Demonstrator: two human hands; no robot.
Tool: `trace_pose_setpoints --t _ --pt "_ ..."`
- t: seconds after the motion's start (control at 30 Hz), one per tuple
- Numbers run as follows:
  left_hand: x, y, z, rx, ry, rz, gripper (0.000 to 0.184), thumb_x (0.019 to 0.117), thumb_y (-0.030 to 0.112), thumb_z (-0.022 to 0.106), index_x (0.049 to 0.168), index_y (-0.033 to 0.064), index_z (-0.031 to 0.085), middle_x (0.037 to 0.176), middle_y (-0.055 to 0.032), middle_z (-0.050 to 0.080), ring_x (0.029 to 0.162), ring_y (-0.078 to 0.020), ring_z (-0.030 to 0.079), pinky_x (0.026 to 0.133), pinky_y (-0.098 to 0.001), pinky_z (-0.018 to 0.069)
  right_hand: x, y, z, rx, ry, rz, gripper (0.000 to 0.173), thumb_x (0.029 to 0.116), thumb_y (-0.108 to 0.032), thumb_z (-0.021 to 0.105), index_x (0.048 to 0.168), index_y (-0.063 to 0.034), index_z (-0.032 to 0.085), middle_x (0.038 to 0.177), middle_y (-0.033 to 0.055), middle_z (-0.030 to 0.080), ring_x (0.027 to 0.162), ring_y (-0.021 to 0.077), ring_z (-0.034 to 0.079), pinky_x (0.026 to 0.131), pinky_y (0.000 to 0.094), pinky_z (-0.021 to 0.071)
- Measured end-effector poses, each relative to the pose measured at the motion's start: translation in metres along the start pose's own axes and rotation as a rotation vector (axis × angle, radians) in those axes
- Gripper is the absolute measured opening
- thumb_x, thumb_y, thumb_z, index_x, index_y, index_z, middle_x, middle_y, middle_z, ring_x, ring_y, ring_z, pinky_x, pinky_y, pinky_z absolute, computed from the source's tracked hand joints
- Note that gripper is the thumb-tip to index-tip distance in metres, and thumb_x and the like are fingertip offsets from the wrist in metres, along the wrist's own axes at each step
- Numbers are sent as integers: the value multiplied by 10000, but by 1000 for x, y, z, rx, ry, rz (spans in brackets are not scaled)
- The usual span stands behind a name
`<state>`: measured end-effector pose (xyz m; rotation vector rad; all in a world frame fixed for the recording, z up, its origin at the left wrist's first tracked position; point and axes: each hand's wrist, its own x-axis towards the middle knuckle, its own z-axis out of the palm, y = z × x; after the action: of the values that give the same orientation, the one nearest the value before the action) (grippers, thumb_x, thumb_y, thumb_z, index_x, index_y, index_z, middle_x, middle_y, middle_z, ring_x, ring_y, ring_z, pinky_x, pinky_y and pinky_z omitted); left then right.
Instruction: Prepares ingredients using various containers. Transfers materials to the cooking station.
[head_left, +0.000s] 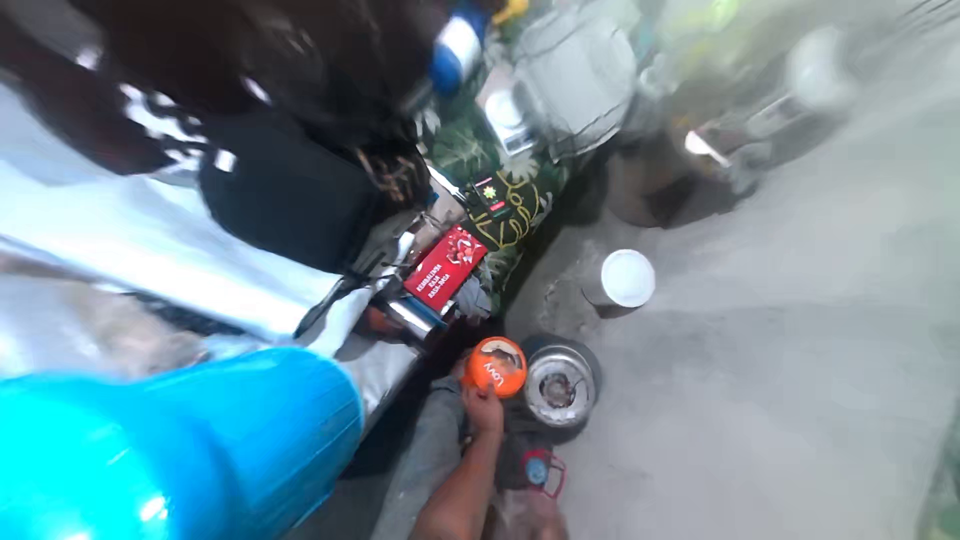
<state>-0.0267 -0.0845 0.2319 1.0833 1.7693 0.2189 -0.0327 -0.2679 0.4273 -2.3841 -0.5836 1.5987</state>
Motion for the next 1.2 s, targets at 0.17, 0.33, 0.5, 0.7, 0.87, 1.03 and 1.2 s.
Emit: trace_pose_setpoints --t 0.17,0.33,0.5,0.7,0.87,1.03,1.2 --pt "-111 18 -122 -121 -111 535 382 929 281 733 1125 -42 676 1531 -228 430 1362 -289 506 1079 -412 502 -7 3 -44 -28 746 -418 329 982 -293 640 1249 -125 735 1454 184 566 1348 383 530 1114 571 452" --pt "-214 32 -266 -202 -255 859 280 880 201 776 1007 -19 659 1545 -190 408 1319 -226 550 896 -346 614 -70 -73 -97 96 739 -798 412 1028 -255 599 1408 -96 616 1469 147 555 1319 235 578 1048 411 551" --pt "-284 32 -354 -237 -118 1018 285 847 211 789 887 -15 620 1503 -233 423 1332 -260 539 893 -348 619 -139 -143 -68 117 884 -1379 203 1010 -221 641 1162 -140 749 1193 98 681 1169 204 632 1016 387 545" --pt "-329 34 -455 -156 52 1317 301 867 399 788 888 123 671 1449 -156 527 1383 -313 475 1126 -499 453 -210 -203 -38 190 543 -1407 407 1006 -459 610 970 -57 659 1053 78 674 977 136 661 821 309 592" --pt "-342 56 -547 -188 -12 1395 427 1032 459 514 857 92 643 1240 -117 664 1240 -259 598 1064 -478 497 -237 -264 5 120 58 -1324 544 1106 -435 340 1003 -32 690 911 33 684 840 76 648 793 297 573" --pt "-321 64 -633 15 -463 775 549 1097 505 295 1263 135 665 1134 4 713 1048 -81 667 952 -356 556 -288 -309 94 -99 66 -1544 580 1110 -434 315 925 -66 723 858 49 710 834 138 688 771 380 585" --pt "-268 -22 -656 -405 -686 765 462 1067 445 403 1158 98 694 1023 13 715 939 -48 661 847 -273 566 -316 -295 52 570 -49 -1582 557 1046 -610 376 850 -187 682 891 -25 705 813 130 680 731 329 596"
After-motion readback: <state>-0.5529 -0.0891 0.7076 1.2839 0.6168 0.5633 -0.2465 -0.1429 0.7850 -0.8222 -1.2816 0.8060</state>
